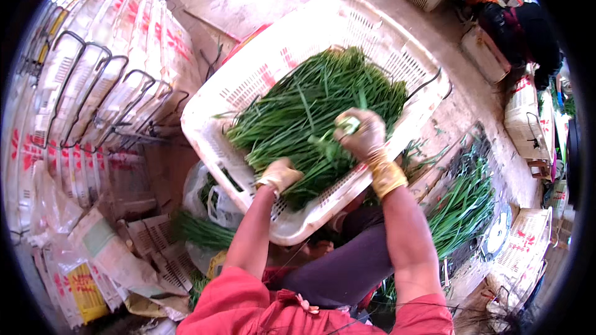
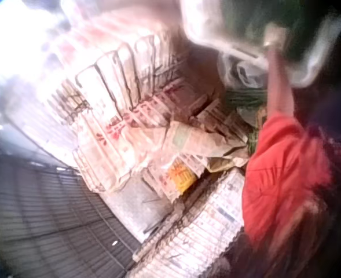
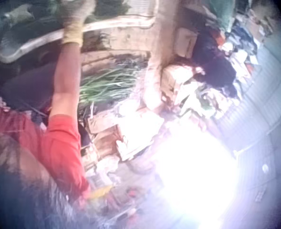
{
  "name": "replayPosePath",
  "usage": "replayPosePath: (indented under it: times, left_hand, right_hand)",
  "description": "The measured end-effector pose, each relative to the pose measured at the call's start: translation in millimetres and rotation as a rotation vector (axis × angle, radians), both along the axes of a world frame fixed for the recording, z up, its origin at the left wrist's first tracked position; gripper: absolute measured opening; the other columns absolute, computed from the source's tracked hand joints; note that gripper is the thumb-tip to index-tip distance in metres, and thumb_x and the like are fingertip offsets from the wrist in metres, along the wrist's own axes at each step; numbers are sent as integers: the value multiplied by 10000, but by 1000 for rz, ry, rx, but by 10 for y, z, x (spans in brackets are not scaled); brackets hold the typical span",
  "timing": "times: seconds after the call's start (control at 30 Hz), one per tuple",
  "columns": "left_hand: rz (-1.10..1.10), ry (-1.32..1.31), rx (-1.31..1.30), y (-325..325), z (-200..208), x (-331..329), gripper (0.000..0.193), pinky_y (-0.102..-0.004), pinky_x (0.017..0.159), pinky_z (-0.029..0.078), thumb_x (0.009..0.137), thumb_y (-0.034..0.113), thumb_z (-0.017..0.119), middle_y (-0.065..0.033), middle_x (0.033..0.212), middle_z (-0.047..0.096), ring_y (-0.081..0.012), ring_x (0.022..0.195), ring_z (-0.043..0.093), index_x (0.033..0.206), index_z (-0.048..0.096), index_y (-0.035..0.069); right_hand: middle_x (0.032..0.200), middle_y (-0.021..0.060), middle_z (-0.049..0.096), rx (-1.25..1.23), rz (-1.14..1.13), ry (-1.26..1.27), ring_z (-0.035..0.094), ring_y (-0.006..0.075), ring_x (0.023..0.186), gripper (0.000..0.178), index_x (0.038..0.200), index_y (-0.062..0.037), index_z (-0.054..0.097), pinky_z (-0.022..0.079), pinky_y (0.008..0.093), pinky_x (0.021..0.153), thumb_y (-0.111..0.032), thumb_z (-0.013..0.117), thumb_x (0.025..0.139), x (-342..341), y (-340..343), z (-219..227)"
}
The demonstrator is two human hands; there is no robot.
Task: The person gathers green onions from a basket, trims the ends with a knife, and ties them into bundles using rubber bands. The finished bundles are placed into a white plastic basket.
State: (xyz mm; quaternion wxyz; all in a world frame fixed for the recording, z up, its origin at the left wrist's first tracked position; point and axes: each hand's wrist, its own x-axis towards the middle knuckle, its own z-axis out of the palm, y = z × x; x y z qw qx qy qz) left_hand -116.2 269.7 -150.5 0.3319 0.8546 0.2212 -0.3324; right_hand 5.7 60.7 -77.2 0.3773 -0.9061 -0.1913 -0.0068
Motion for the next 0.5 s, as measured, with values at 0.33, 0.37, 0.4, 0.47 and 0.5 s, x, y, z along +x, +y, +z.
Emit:
replayPosePath:
  times: [0.33, 0.37, 0.4, 0.47, 0.5]
  left_hand:
    - [-653, 369, 574, -554, -703, -342, 203, -558, 497, 509, 864, 133, 586, -82, 972, 724, -294, 860, 703, 992, 741, 104]
    - [-638, 270, 560, -509, -720, -377, 204, -539, 578, 535, 860, 135, 580, -89, 982, 727, -288, 885, 707, 979, 741, 96]
    - [-624, 231, 536, -429, -731, -387, 205, -514, 619, 541, 857, 145, 583, -94, 986, 726, -285, 898, 706, 978, 740, 91]
    - [-604, 147, 474, -407, -455, -304, 212, -464, 700, 554, 853, 166, 587, -104, 995, 725, -279, 924, 704, 976, 737, 81]
    - [-538, 137, 448, -479, -288, -262, 237, -382, 777, 543, 848, 204, 589, -127, 991, 718, -276, 944, 697, 982, 735, 73]
  right_hand:
    - [785, 18, 693, -9, 136, -11, 659, 239, 813, 214, 856, -160, 669, 347, 454, 1071, -225, 760, 673, -96, -91, 72]
    - [780, 15, 691, -17, 148, -9, 659, 236, 806, 213, 855, -162, 670, 342, 457, 1075, -228, 758, 672, -108, -87, 73]
    - [774, 12, 689, -24, 160, -7, 658, 233, 800, 212, 854, -165, 671, 336, 459, 1078, -231, 757, 671, -117, -77, 74]
    - [783, 2, 685, -35, 166, 38, 656, 217, 822, 226, 865, -169, 672, 320, 452, 1087, -239, 755, 666, -139, -74, 87]
    - [825, 9, 684, -71, 179, 73, 653, 208, 857, 232, 879, -174, 673, 312, 453, 1085, -258, 752, 678, -136, -104, 56]
